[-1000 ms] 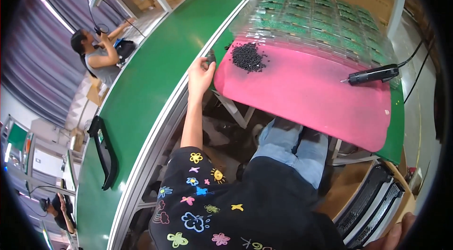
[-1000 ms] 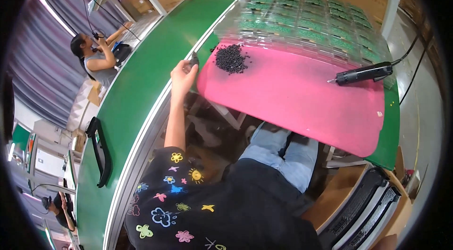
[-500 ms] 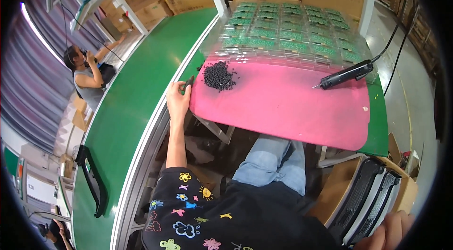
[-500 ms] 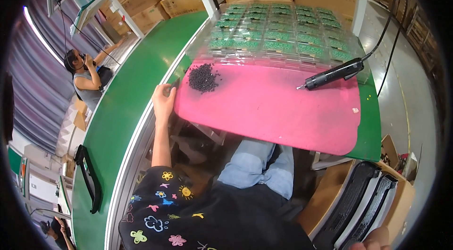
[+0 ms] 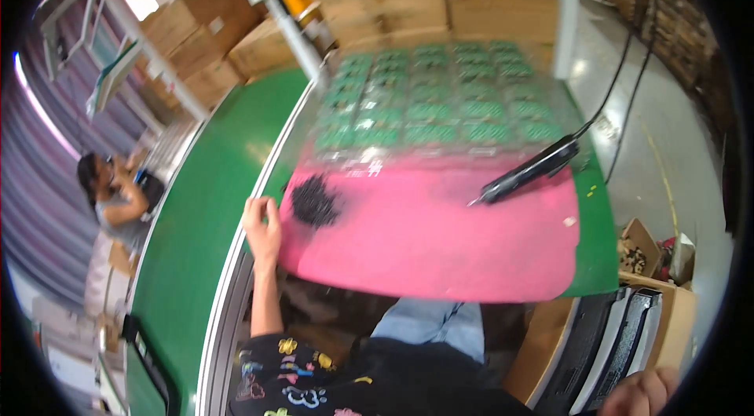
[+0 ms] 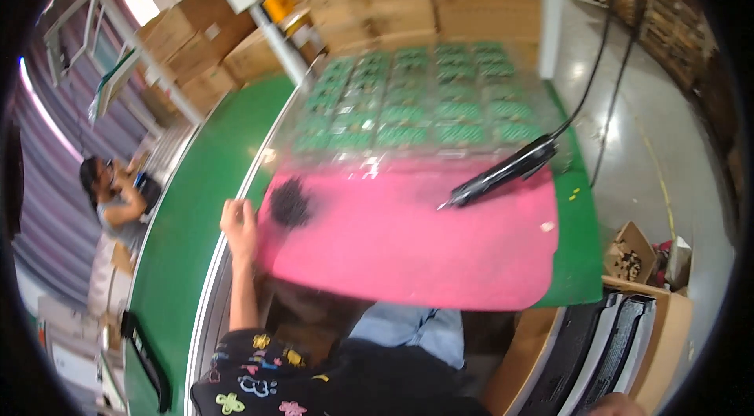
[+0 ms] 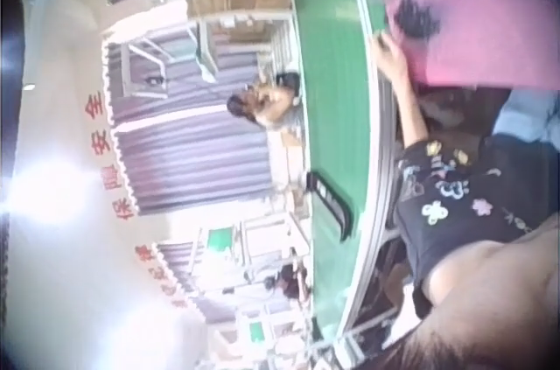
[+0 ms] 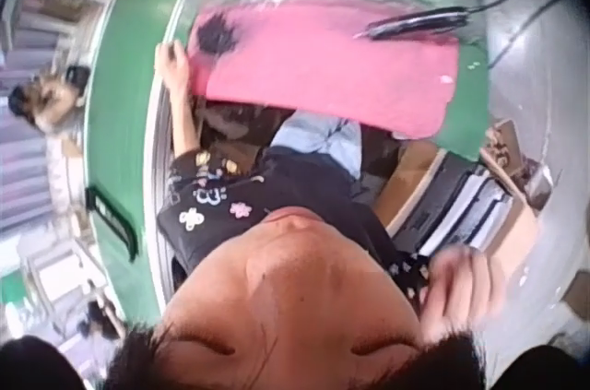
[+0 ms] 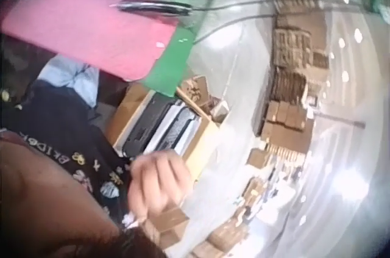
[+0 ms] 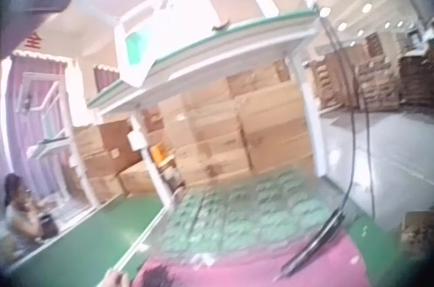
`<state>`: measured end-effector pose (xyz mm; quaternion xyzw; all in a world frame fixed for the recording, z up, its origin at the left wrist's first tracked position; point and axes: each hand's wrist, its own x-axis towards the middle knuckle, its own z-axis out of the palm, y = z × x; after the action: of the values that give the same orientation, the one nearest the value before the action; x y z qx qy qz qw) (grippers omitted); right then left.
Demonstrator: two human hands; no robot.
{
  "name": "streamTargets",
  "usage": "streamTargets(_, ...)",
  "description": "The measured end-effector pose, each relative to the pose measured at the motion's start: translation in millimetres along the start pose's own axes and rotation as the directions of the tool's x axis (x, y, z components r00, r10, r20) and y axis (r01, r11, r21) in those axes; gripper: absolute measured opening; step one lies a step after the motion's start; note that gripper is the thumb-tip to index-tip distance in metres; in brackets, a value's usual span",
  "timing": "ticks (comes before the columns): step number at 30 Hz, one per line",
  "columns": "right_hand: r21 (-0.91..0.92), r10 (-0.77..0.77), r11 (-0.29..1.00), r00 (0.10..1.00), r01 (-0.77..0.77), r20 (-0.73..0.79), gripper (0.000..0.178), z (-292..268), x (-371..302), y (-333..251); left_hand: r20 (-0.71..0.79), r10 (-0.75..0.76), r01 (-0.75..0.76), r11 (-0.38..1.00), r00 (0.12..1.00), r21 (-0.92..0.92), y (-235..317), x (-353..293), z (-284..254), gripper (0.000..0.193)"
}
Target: The worker is assembling electronic components by attaching PCBs to plastic housings and securing them with an electric screwdriver.
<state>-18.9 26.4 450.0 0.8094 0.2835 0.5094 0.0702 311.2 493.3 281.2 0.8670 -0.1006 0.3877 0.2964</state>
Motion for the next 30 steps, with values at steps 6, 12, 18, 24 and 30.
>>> streamTargets(6, -0.481, 0.964, 0.248, 0.265, -0.841, 0.032, 0.052, 27, -288, 34, 0.294, 0.288, -0.185, 0.925, 0.911, -0.332, 80, 29, 18, 0.004)
streamTargets(12, -0.923, 0.554, -0.337, -0.832, -0.186, -0.034, 0.084, 41, -505, -103, 0.441, 0.679, -0.353, 0.705, 0.587, -0.615, 134, 52, 41, 0.008)
streamTargets(18, -0.879, 0.952, 0.080, -0.224, -0.470, 0.206, 0.023, 20, -522, -148, 0.322, 0.896, -0.420, 0.431, 0.307, -0.798, 174, 58, 90, 0.010)
streamTargets(24, -0.874, 0.942, -0.307, -0.249, -0.378, -0.223, 0.040, -12, -438, -126, 0.293, 0.867, -0.321, 0.433, 0.402, -0.842, 150, 39, 129, 0.010)
streamTargets(30, -0.294, 0.904, -0.425, -0.384, -0.856, -0.188, 0.049, -101, -281, -19, 0.396, 0.822, -0.194, 0.502, 0.410, -0.843, 142, 33, 118, 0.011)
